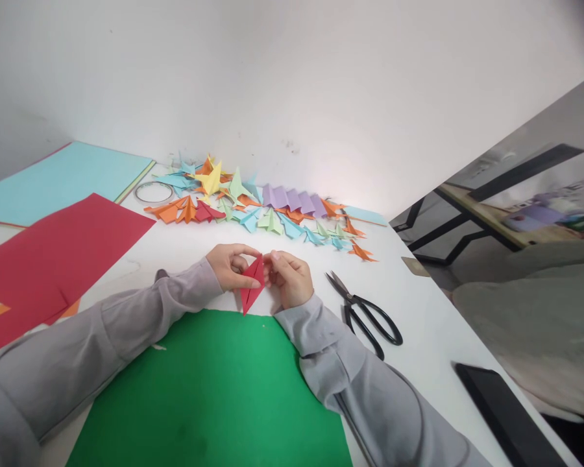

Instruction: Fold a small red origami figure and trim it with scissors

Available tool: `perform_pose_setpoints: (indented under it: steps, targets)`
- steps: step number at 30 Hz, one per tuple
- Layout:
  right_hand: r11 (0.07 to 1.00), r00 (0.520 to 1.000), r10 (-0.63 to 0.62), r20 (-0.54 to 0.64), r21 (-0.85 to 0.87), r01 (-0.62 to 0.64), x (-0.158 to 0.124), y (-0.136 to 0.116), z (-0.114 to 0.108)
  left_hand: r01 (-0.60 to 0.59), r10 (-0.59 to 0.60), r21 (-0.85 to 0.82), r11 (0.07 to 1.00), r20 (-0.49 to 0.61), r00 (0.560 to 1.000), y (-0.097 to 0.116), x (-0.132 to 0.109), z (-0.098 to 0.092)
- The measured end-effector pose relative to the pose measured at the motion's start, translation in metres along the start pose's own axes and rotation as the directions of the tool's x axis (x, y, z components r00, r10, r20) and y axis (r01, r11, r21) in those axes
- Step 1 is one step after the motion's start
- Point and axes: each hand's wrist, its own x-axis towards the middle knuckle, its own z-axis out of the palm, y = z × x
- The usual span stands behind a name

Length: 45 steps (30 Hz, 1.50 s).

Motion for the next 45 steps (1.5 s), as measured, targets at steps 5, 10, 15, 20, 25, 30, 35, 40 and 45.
perform_pose_setpoints:
  steps: [5,10,15,20,25,30,35,40,45]
  targets:
    - [0.996,0.999,-0.013,0.037,-0.083,0.016,-0.0028,-0.0025,0.0042,0.005,-0.013,-0.084,0.996,-0.102,0.995,-0.0038,0.0068,-0.005]
    - [0.986,0.998,0.016,0.065,-0.169,-0.004,-0.0033,-0.0027,0.0075,-0.069,0.046,-0.13,0.989,-0.174,0.984,-0.0051,0.0085,-0.0042]
    - [0.977,0.996,0.026,0.084,-0.212,-0.008,-0.0032,-0.0018,0.0071,-0.138,0.133,-0.009,0.99,-0.223,0.966,-0.0036,0.006,0.0004]
    - [0.974,0.991,0.042,0.127,-0.227,-0.012,-0.0046,0.0021,0.0063,-0.154,0.156,0.025,0.988,-0.2,0.967,-0.0033,0.0052,0.0016]
    - [0.983,0.984,0.059,0.167,-0.184,-0.027,-0.0045,0.0013,0.0045,-0.111,0.109,-0.004,0.994,-0.188,0.976,0.0006,0.0029,0.0039]
    - [0.987,0.98,0.095,0.174,-0.142,-0.071,-0.0039,-0.002,0.004,-0.048,0.046,-0.01,0.999,-0.136,0.99,-0.0013,0.0047,0.0007]
    - [0.99,0.978,0.101,0.184,-0.118,-0.08,-0.0038,-0.0019,0.0045,-0.035,0.027,-0.059,0.998,-0.132,0.991,-0.0054,0.009,-0.0025]
    - [0.988,0.975,0.121,0.184,-0.118,-0.1,-0.0046,-0.0031,0.0054,-0.13,0.108,-0.077,0.988,-0.242,0.964,-0.0059,0.0089,-0.0007]
    - [0.986,0.975,0.136,0.178,-0.123,-0.115,-0.0048,-0.0046,0.0061,-0.068,0.024,-0.174,0.982,-0.24,0.97,-0.004,0.0073,0.0003]
